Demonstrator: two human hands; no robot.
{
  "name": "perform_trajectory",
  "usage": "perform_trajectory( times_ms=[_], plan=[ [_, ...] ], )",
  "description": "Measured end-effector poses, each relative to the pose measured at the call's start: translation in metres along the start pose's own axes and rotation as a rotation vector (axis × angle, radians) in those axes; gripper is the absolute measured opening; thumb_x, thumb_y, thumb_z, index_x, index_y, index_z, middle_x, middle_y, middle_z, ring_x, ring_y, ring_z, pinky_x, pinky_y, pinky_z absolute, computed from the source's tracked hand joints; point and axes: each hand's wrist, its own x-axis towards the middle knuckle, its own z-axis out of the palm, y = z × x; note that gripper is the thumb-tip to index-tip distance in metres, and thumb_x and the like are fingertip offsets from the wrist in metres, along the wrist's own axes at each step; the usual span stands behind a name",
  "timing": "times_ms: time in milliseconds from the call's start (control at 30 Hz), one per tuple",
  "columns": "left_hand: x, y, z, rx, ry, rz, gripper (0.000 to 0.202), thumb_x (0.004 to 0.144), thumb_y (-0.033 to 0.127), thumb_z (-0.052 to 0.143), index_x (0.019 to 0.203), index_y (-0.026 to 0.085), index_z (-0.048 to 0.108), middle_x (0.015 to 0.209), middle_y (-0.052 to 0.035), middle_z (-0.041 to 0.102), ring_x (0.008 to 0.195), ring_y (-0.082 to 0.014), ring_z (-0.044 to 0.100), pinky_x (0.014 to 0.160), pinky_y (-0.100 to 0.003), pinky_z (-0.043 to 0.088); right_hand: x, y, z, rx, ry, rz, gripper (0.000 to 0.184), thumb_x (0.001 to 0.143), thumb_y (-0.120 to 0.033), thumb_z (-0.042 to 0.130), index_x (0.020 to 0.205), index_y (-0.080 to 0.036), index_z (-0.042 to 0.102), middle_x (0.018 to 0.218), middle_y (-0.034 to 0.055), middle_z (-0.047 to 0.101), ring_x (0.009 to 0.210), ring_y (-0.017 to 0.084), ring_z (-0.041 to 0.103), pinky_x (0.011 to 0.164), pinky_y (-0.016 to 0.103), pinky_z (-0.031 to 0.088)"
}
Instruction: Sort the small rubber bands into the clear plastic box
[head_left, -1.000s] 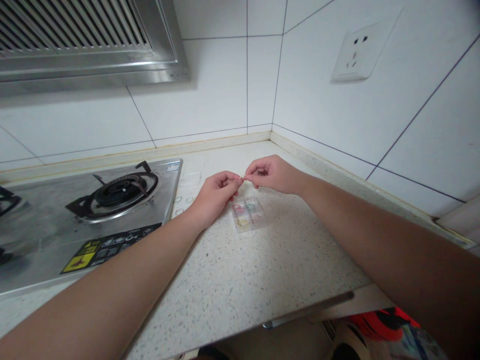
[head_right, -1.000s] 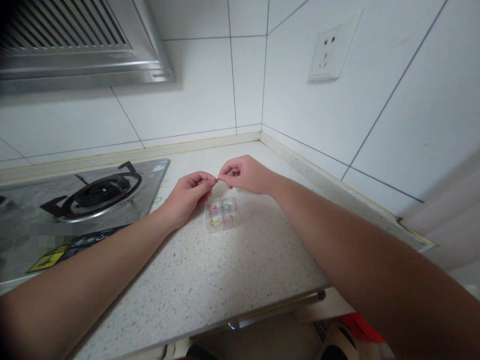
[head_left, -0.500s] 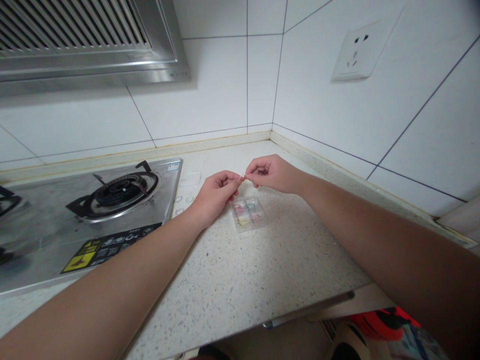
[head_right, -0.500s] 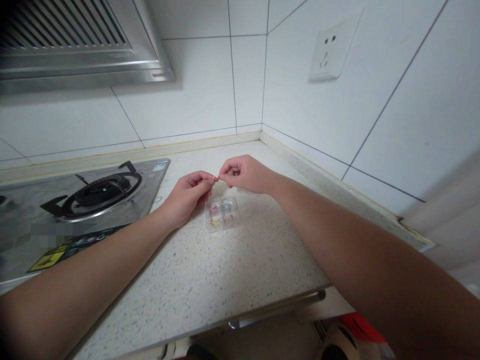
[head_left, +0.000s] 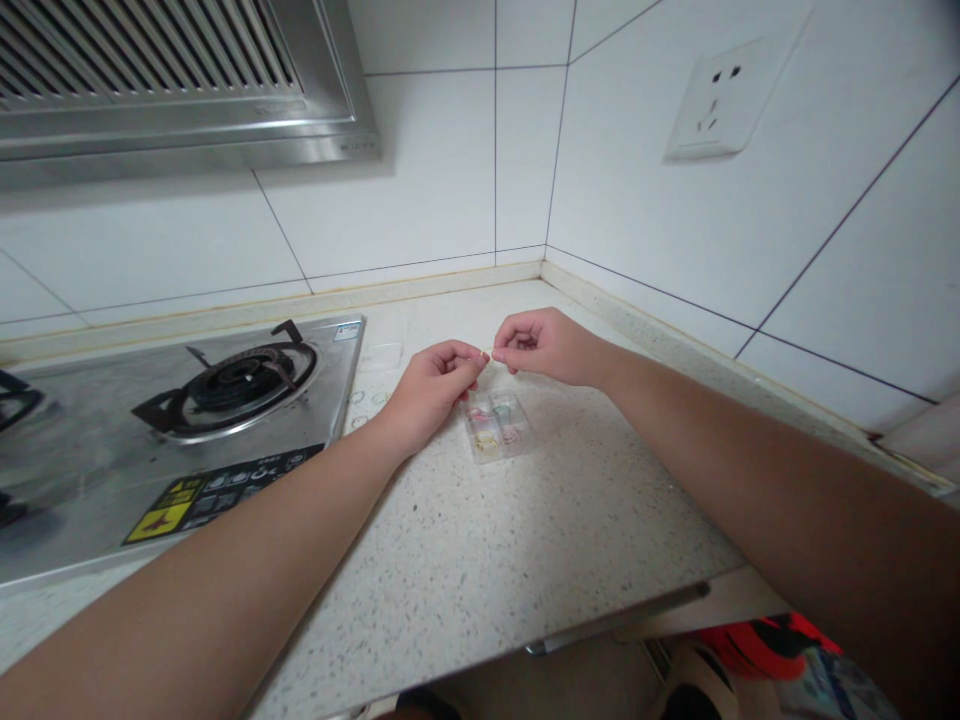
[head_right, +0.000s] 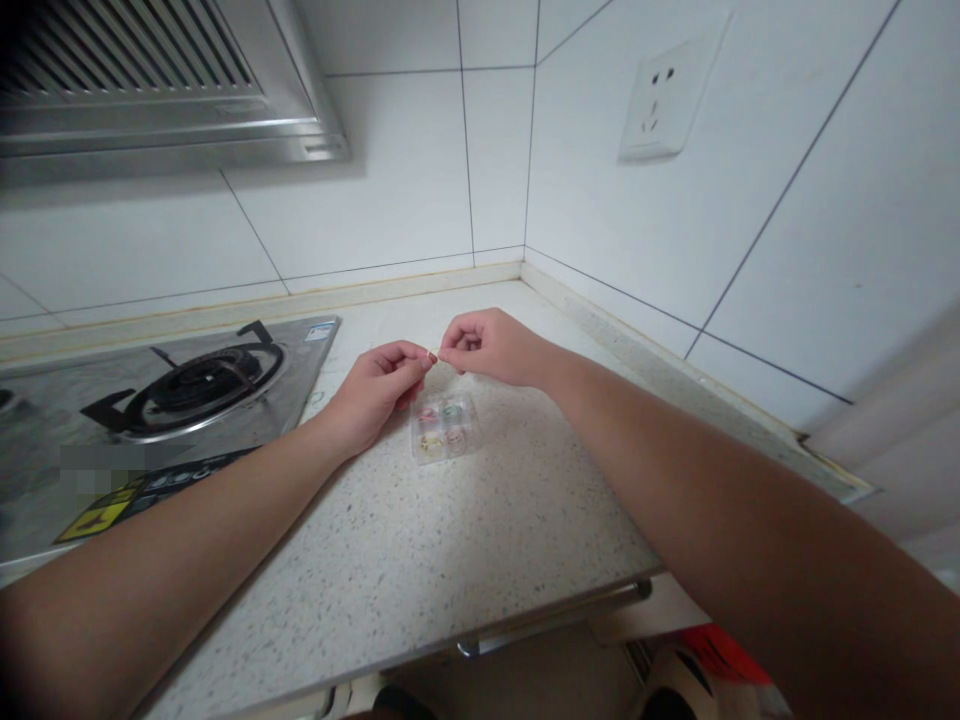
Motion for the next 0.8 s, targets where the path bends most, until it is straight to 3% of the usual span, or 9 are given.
perform_trajectory(
  times_ms=[800],
  plan=[
    [0.0000, -0.0008, 0.0002, 0.008, -0.005, -0.007, 0.027, 0.081, 0.041, 0.076, 0.086, 0.016, 0.066, 0.059, 0.0047, 0.054, 0.051, -0.0067, 0.042, 0.049, -0.022, 0.029, -0.0003, 0.0002, -0.0004, -0.001, -0.015, 0.017, 0.023, 0.080, -0.037, 0.074, 0.083, -0.015, 0.068, 0.065, 0.0002, 0.064, 0.058, 0.010, 0.053, 0.054, 0.024, 0.038]
  ],
)
